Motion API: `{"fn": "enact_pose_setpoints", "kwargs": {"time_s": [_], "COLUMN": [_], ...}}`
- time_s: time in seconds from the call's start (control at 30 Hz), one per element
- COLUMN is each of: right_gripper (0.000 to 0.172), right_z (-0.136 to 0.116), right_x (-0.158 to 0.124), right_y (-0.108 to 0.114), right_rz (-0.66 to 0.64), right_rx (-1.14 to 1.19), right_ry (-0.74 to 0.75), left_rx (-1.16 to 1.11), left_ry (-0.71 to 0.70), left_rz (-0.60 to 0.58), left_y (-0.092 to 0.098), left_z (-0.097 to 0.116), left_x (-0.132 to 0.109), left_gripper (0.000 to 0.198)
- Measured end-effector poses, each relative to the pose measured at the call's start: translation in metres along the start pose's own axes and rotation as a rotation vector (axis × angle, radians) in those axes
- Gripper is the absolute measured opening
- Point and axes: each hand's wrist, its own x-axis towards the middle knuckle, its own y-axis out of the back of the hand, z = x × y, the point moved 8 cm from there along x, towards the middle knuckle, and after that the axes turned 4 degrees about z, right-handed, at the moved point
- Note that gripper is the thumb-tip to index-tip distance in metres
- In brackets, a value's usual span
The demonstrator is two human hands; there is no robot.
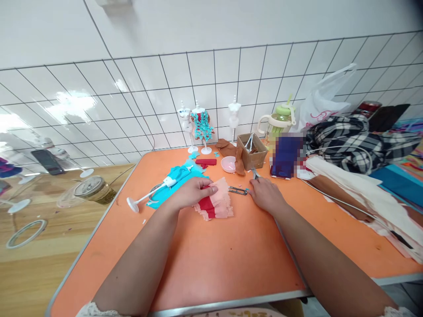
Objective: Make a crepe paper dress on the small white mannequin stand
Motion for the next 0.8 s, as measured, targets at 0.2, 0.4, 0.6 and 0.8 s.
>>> {"fn": "enact_pose_setpoints", "kwargs": {"time_s": [0.2,0.4,0.6,0.8], "right_gripper": [0.017,0.033,0.032,0.082], "right_z": [0.000,-0.015,-0.038,-0.084], "right_x": [0.005,0.002,-0.006,-0.030], "right_y": [-0.006,0.007,0.008,-0.024], "right_rz": [-0.037,0.045,0.092,-0.398], "right_rx": [0.037,0.133,0.587,1.434], "right_ry": [0.026,0.102,0.077,-0.041], "left_rx": [-0.300,-0.237,-0.089,-0.400], "left_ry": [0.102,0.228,0.215,0.113], "left_rz": [0.069,0.084,0.068,0.031], "left_y": [0.023,0.016,-0.007,-0.001], "left_z": [0.001,-0.031,-0.060,-0.027], "left_x": [-0.012,-0.002,0.018,0.008], "left_gripper": [0.032,0.038,0.042,0.038]}}
